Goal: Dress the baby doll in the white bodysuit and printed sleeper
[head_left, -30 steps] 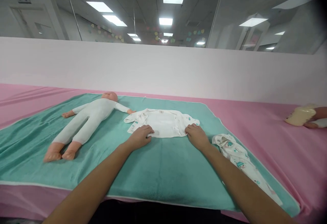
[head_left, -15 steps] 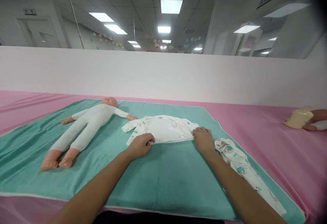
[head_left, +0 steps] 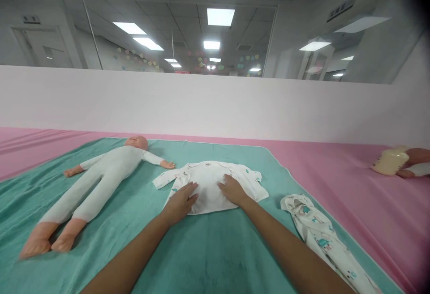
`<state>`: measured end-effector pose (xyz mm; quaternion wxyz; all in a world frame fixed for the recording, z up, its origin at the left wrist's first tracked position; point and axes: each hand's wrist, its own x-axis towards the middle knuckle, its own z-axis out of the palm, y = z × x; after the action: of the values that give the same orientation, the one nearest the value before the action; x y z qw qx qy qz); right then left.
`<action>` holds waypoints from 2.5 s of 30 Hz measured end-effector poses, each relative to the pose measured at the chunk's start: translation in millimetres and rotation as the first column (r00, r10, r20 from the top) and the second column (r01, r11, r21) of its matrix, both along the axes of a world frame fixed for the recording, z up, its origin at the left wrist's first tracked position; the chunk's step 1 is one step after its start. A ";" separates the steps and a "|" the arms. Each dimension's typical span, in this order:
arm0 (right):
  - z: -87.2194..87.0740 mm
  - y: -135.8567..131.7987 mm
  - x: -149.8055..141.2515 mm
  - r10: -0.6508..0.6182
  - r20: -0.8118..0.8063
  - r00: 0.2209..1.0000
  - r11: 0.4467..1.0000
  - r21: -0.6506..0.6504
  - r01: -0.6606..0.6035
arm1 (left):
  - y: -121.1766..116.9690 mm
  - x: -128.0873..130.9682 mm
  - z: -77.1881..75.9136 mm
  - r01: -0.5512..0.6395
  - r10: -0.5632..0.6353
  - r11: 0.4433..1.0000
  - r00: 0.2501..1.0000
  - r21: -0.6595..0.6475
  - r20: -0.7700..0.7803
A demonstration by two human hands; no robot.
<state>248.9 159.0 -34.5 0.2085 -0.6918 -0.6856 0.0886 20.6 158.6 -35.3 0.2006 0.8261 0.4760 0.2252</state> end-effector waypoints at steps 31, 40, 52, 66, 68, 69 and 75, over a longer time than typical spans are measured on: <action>-23.9 83.2 -6.9 -0.258 0.100 0.961 0.961 0.127 0.245 | 92.4 65.2 -13.4 -0.281 0.358 0.925 0.869 0.255 -0.342; -20.1 88.1 14.6 -0.147 0.119 0.982 0.984 0.118 0.133 | 98.0 53.2 -13.8 -0.239 0.387 0.883 0.858 0.405 -0.337; -17.7 81.8 -17.2 0.131 0.311 0.941 0.985 0.065 -0.158 | 117.3 48.5 -16.1 -0.122 0.257 0.942 0.862 0.313 -0.437; -22.3 47.4 -12.3 0.160 0.301 0.940 0.987 -0.024 -0.161 | 44.5 34.2 -14.2 -0.007 0.184 0.934 0.867 0.358 -0.463; -22.0 32.1 -14.1 0.169 0.316 0.934 0.985 -0.017 -0.172 | 21.6 32.6 -14.0 0.037 0.124 0.943 0.883 0.332 -0.452; -22.0 23.5 -14.9 0.176 0.324 0.929 0.983 -0.015 -0.181 | 9.0 30.8 -14.1 0.051 0.097 0.948 0.893 0.314 -0.440; -16.9 -37.2 -8.9 0.365 0.212 0.907 0.930 -0.029 -0.367 | -61.7 -20.2 1.5 0.249 -0.205 0.957 0.943 0.149 -0.263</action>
<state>240.0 121.8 -51.5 0.1173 -0.5554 -0.8219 0.0474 0.3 96.9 -33.8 0.0896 0.9117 0.3760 0.1393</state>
